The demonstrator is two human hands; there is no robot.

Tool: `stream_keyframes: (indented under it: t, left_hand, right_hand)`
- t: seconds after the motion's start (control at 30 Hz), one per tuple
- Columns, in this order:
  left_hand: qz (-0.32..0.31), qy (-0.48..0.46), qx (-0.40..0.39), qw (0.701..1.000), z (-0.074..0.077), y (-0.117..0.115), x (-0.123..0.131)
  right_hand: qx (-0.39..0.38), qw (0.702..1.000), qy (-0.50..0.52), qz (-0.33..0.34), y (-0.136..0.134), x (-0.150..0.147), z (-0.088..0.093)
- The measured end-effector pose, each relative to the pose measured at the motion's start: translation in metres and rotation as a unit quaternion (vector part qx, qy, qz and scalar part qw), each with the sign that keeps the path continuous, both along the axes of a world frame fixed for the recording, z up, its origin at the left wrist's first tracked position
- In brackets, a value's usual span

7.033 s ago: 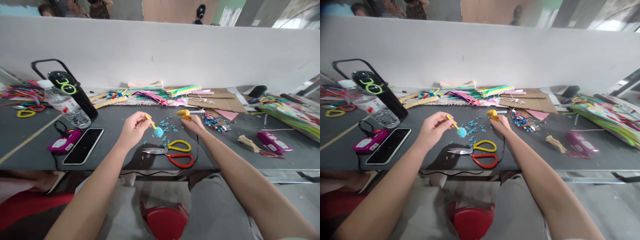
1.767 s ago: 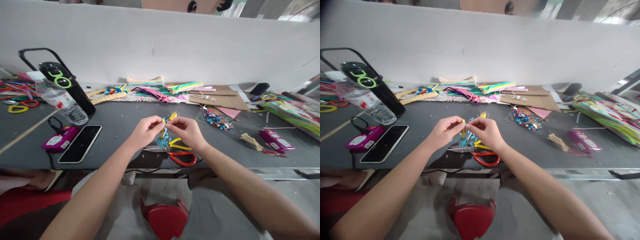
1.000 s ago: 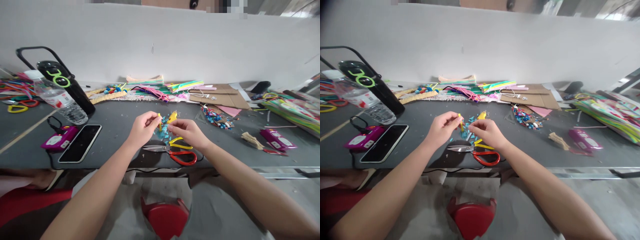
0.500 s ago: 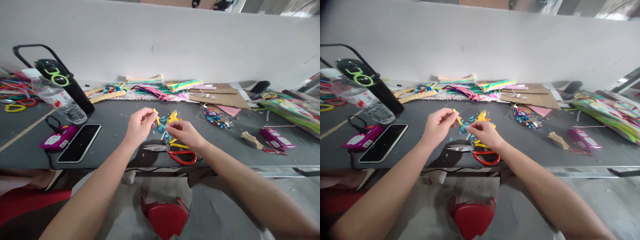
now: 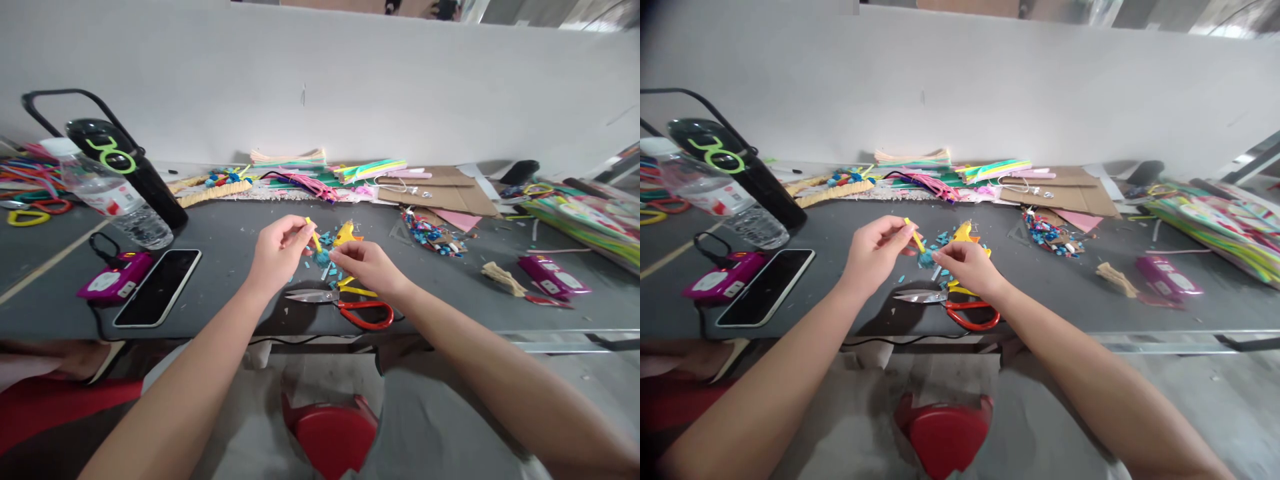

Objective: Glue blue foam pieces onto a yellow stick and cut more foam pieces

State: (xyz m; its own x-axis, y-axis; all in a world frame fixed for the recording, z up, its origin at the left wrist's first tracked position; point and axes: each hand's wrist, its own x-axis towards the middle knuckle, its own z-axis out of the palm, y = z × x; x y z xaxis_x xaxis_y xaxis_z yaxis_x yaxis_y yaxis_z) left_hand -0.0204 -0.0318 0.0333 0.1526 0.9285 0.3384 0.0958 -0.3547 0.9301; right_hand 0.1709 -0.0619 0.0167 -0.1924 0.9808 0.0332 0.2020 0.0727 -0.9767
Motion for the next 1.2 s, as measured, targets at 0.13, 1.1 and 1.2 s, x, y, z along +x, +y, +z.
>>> stream_keyframes:
  t: [0.13,1.1,1.2]
  left_hand:
    - [-0.002,-0.012,-0.011,1.000,0.002,-0.001,0.000]
    - [-0.063,-0.067,-0.049,0.995,0.006,-0.002,-0.001]
    - [-0.066,-0.061,-0.052,0.995,0.006,-0.002,-0.001]
  right_hand:
    - [-0.006,1.000,0.009,0.001,-0.001,0.000,0.001]
    - [-0.164,0.963,0.203,0.063,-0.008,0.003,0.009]
    - [-0.159,0.967,0.195,0.051,-0.008,0.002,0.010]
